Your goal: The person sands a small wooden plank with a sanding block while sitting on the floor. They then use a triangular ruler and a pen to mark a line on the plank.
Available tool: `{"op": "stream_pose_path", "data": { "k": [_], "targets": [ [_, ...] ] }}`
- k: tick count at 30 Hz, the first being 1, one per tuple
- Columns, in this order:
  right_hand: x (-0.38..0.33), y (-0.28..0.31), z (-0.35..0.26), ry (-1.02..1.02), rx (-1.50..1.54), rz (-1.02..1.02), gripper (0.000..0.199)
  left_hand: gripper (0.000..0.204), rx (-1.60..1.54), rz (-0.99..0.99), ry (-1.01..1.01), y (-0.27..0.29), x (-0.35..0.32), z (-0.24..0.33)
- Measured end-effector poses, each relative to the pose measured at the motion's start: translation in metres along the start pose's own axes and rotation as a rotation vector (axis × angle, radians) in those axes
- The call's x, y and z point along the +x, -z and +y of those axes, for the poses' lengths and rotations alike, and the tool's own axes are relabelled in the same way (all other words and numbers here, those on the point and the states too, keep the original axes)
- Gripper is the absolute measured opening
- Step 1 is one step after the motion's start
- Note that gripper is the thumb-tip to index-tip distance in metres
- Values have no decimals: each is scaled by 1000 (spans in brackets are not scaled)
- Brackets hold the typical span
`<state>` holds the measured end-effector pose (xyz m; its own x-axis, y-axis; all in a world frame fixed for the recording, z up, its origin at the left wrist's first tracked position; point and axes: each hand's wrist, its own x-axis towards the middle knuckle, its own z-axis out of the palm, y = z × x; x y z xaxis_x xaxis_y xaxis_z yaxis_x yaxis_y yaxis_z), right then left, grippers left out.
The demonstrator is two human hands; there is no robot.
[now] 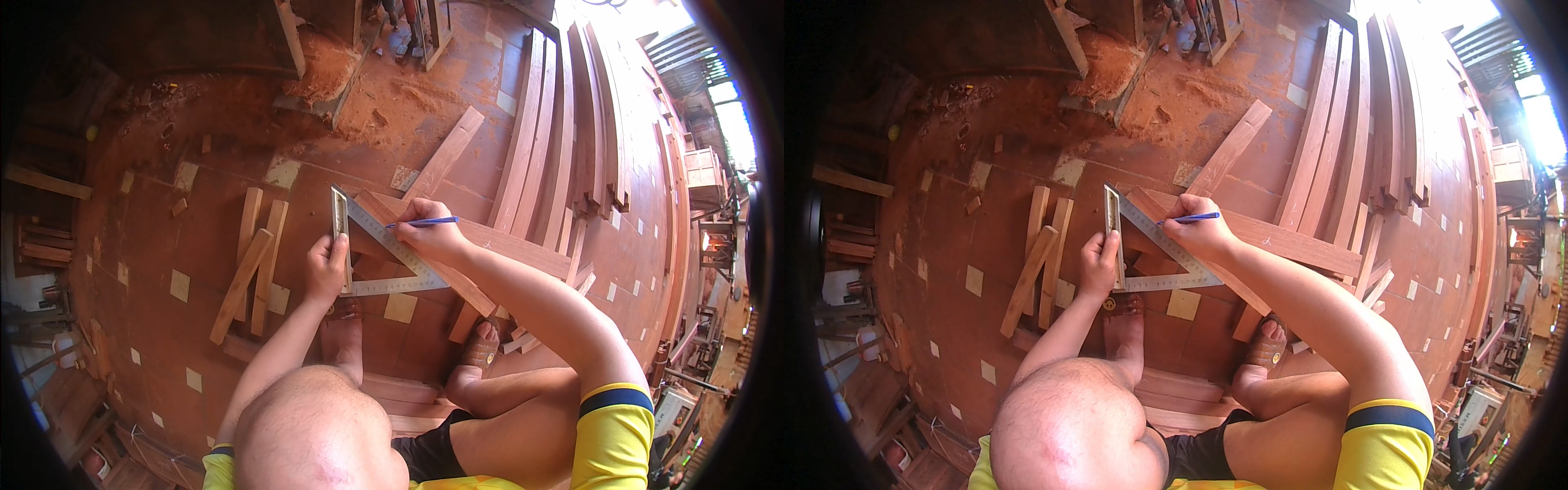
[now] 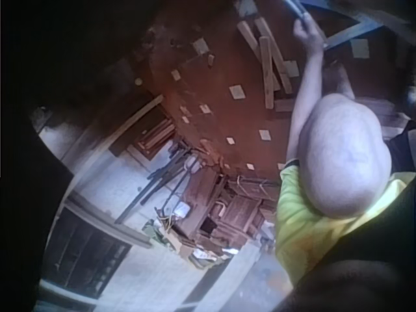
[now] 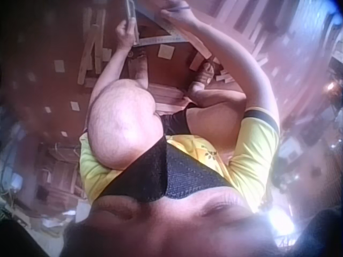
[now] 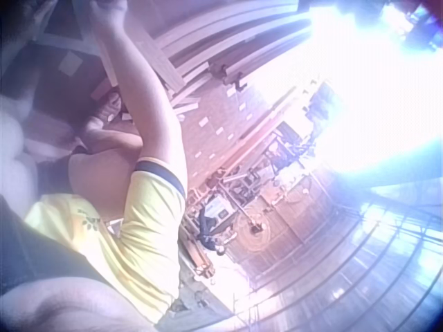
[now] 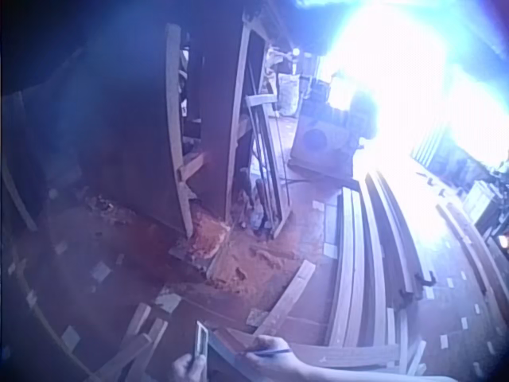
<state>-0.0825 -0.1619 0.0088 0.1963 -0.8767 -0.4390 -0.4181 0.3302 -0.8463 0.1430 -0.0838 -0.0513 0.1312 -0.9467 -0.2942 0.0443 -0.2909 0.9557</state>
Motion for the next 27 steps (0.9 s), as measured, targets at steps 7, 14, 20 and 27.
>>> {"op": "stream_pose_path", "data": {
  "k": [7,14,20,27],
  "targets": [
    [0,0,-1,13,-26,-5,21,44,-6,-2,-5,1,1,-3],
    [2,-5,5,52,-52,54,17,45,33,11,-19,3,3,-13],
    [0,-1,1,53,-51,18,16,45,22,13,20,0,2,-6],
    [-4,2,-7,-35,124,34,20,44,22,9,20,1,1,-3]
  ]
}}
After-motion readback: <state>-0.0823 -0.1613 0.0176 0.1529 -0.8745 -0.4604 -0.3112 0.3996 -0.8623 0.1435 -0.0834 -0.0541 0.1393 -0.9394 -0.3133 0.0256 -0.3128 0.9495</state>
